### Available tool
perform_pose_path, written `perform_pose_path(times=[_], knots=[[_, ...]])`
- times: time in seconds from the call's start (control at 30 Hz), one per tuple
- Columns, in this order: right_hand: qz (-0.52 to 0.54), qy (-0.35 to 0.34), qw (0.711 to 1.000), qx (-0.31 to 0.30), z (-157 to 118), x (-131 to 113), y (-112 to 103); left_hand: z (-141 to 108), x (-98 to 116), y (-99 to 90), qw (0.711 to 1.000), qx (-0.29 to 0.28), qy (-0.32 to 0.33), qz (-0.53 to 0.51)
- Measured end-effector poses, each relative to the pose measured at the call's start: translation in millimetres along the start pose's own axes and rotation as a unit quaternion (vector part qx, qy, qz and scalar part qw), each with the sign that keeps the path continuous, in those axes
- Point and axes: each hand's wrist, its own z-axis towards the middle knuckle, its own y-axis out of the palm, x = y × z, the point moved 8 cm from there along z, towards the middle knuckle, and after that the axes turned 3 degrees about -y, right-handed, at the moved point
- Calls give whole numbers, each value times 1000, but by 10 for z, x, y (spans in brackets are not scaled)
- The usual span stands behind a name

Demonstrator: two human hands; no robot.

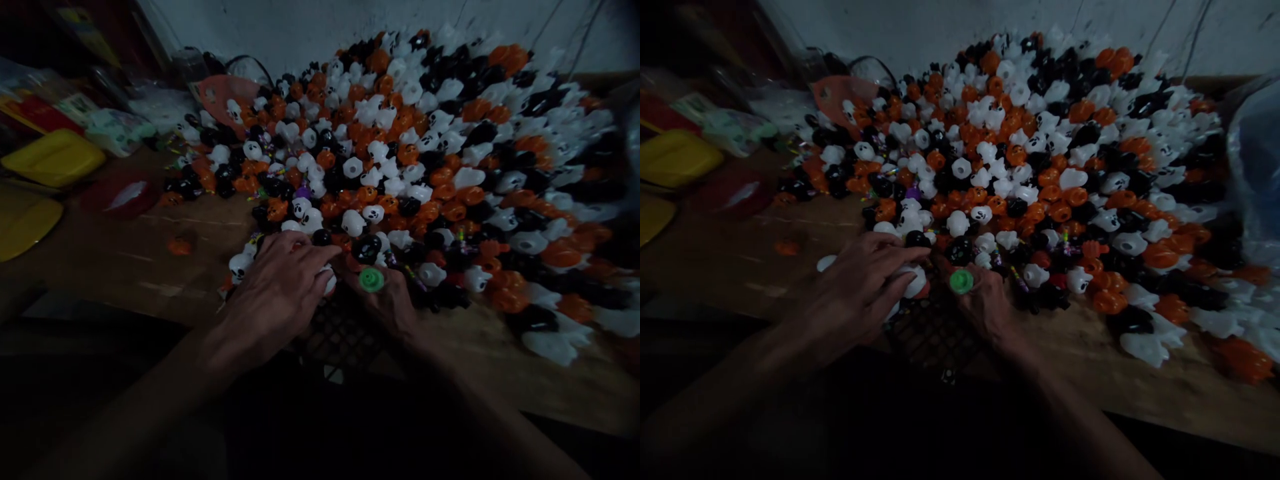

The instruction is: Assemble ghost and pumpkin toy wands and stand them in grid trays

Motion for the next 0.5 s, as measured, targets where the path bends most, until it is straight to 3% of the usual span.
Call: perform_pose_path(times=[0.2, 0.37, 0.43, 0.5], knots=[[-69, -74, 995, 9, -21, -134, 7, 3, -68, -24, 994, -13, -56, -91], [-65, -93, 993, 3, -75, -115, 34, 66, -244, -361, 956, 65, -153, -241], [-67, -78, 995, -7, -102, -67, 42, 99, -258, -519, 952, 105, -159, -241], [-60, -61, 996, -14, -121, -40, 38, 104, -165, -599, 971, 122, -123, -167]])
